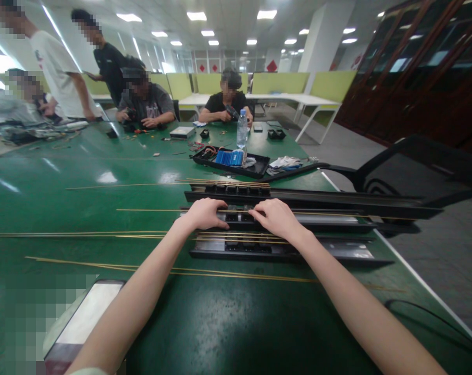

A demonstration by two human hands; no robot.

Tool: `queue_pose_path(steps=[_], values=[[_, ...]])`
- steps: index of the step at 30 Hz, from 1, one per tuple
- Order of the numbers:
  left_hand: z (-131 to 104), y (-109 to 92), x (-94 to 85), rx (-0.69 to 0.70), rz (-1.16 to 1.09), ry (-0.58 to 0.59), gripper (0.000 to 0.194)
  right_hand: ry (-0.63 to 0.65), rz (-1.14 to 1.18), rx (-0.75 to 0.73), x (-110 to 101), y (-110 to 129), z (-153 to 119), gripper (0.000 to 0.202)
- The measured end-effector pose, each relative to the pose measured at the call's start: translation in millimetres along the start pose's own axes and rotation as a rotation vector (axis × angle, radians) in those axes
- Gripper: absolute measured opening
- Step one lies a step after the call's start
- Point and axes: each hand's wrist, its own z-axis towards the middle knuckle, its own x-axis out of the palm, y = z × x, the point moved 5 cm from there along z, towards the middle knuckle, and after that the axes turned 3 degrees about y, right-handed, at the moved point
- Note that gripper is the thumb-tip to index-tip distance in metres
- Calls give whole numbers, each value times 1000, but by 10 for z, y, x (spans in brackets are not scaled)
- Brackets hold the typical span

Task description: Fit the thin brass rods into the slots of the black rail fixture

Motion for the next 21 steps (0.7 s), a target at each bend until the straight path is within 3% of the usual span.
queue_pose_path(steps=[21], values=[[8, -2, 11, 16, 10, -13, 77, -4, 17, 23, -10, -4, -3, 42]])
